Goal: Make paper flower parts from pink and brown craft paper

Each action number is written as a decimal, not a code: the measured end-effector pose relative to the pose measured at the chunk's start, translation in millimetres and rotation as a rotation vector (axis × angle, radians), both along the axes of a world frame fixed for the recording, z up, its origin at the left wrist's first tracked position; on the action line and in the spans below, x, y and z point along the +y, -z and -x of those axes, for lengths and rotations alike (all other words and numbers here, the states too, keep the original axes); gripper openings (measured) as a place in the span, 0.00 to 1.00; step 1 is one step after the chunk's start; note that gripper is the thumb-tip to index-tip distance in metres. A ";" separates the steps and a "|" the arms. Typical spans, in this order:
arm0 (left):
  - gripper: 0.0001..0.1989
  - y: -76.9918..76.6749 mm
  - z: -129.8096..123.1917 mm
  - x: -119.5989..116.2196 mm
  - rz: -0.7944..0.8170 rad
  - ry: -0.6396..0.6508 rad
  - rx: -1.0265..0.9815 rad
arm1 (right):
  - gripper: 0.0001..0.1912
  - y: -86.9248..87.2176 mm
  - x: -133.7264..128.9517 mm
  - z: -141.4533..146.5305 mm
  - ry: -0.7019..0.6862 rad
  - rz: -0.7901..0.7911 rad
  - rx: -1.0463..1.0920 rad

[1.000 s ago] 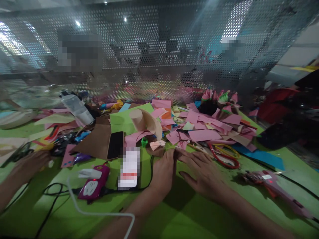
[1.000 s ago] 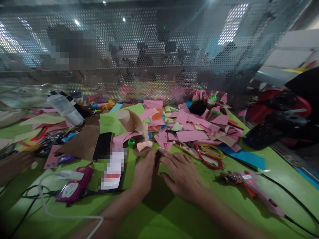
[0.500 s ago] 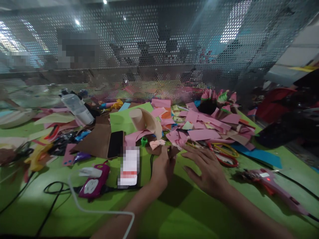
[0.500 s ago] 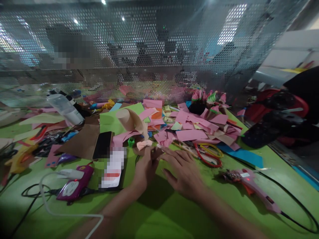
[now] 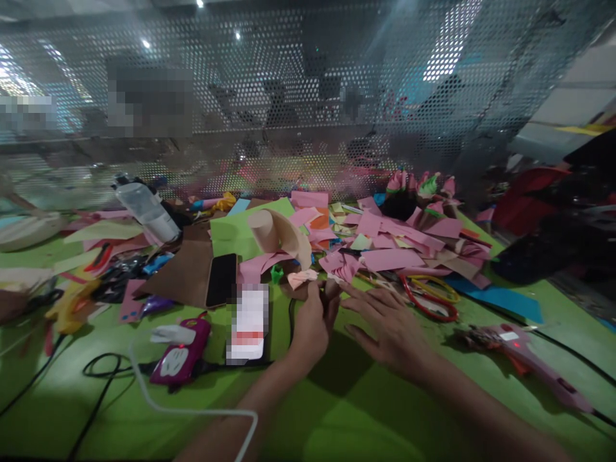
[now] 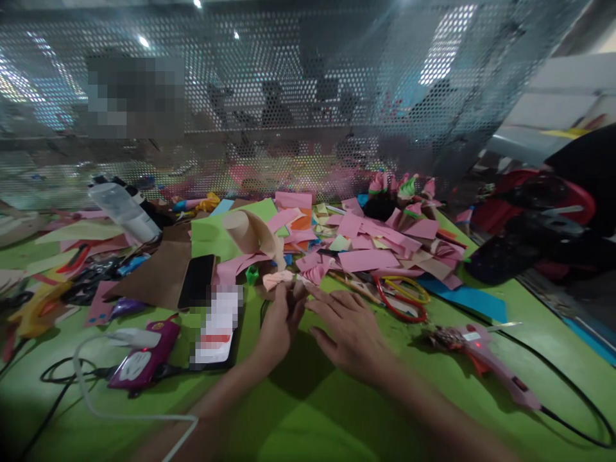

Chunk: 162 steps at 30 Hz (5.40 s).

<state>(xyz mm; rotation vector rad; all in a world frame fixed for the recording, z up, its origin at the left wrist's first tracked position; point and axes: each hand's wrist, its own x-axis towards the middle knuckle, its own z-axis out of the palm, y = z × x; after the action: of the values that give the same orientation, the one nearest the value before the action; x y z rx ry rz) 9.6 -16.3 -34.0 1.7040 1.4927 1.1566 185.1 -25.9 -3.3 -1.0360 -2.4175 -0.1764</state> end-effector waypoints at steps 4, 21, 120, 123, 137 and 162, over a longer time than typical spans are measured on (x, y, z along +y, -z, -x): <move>0.07 -2.9 -1.6 0.5 0.043 0.041 -0.085 | 0.15 -1.4 0.1 0.8 0.007 0.002 -0.043; 0.22 -10.8 -2.3 2.8 0.318 0.123 -0.537 | 0.16 -4.5 0.6 1.2 -0.038 -0.018 0.014; 0.32 7.1 -5.6 12.4 0.825 0.184 -1.035 | 0.16 -1.2 1.1 -1.7 -0.026 0.115 0.116; 0.33 4.7 -4.2 13.3 0.815 0.241 -1.036 | 0.15 -4.3 2.0 -2.7 -0.050 0.138 0.202; 0.32 -15.1 -3.5 5.8 0.791 0.243 -1.059 | 0.16 2.3 3.4 -3.5 -0.028 0.097 0.141; 0.32 -3.0 -6.8 10.9 0.804 0.123 -1.023 | 0.17 -0.5 0.0 1.4 -0.023 -0.055 -0.001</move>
<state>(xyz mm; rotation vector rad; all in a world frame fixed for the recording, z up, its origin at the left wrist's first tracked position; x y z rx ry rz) 16.4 -5.3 -31.0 0.4858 0.9369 0.9196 183.7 -25.9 -2.8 -0.9838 -2.4106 -0.2343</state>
